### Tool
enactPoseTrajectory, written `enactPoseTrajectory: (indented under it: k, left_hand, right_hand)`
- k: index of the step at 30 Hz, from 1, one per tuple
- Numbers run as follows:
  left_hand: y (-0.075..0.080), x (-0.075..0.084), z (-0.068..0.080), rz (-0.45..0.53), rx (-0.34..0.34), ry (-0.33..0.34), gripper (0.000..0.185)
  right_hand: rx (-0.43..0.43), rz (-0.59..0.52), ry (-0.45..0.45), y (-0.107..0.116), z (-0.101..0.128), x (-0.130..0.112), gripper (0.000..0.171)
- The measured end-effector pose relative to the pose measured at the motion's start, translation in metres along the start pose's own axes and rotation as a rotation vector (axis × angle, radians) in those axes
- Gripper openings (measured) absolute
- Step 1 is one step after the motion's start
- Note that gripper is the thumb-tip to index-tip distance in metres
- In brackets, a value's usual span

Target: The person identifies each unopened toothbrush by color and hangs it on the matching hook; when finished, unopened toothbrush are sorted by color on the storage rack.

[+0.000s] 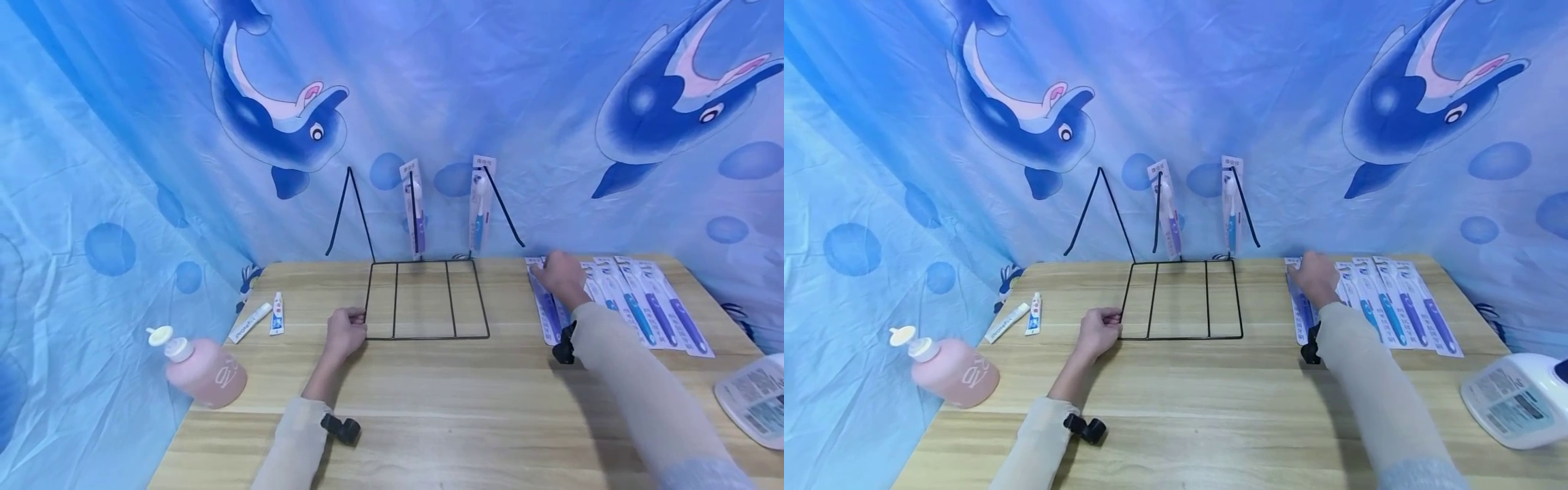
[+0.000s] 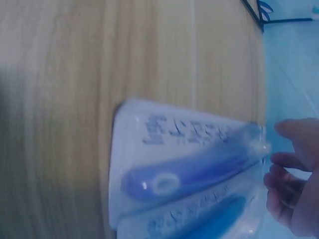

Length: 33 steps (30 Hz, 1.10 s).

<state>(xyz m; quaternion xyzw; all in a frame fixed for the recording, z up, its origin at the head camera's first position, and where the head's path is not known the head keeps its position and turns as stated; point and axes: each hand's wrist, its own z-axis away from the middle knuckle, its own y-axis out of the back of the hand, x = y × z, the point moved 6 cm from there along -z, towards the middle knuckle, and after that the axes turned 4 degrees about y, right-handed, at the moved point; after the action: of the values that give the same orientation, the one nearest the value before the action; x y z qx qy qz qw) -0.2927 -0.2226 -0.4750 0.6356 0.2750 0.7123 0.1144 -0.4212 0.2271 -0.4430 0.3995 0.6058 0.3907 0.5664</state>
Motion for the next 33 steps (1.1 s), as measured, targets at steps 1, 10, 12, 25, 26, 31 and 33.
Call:
enactPoseTrajectory:
  k: [1,10,12,25,26,31,33]
  left_hand:
    - [-0.001,0.001,0.0,0.003,-0.004,-0.001,0.044]
    - [-0.01,0.007,0.001,0.004,-0.007,-0.02,0.043]
    - [-0.011,0.007,0.001,0.001,-0.009,-0.026,0.043]
    - [-0.002,0.004,0.001,-0.008,-0.001,-0.008,0.045]
    - [-0.002,0.004,0.001,-0.007,-0.002,-0.008,0.045]
    - [0.0,0.003,0.003,-0.009,0.001,-0.007,0.045]
    - [0.0,0.004,0.004,-0.009,0.006,-0.003,0.045]
  right_hand:
    - [0.012,0.009,-0.013,0.0,0.001,0.001,0.039]
    - [0.014,0.027,-0.089,0.0,0.007,0.01,0.027]
    - [0.029,0.016,-0.081,0.004,0.009,0.01,0.027]
    - [0.201,-0.163,0.068,0.046,0.026,-0.026,0.021]
    - [0.21,-0.168,0.074,0.048,0.028,-0.028,0.02]
    - [0.238,-0.178,0.106,0.061,0.038,-0.034,0.018]
    - [0.257,-0.177,0.126,0.068,0.043,-0.038,0.018]
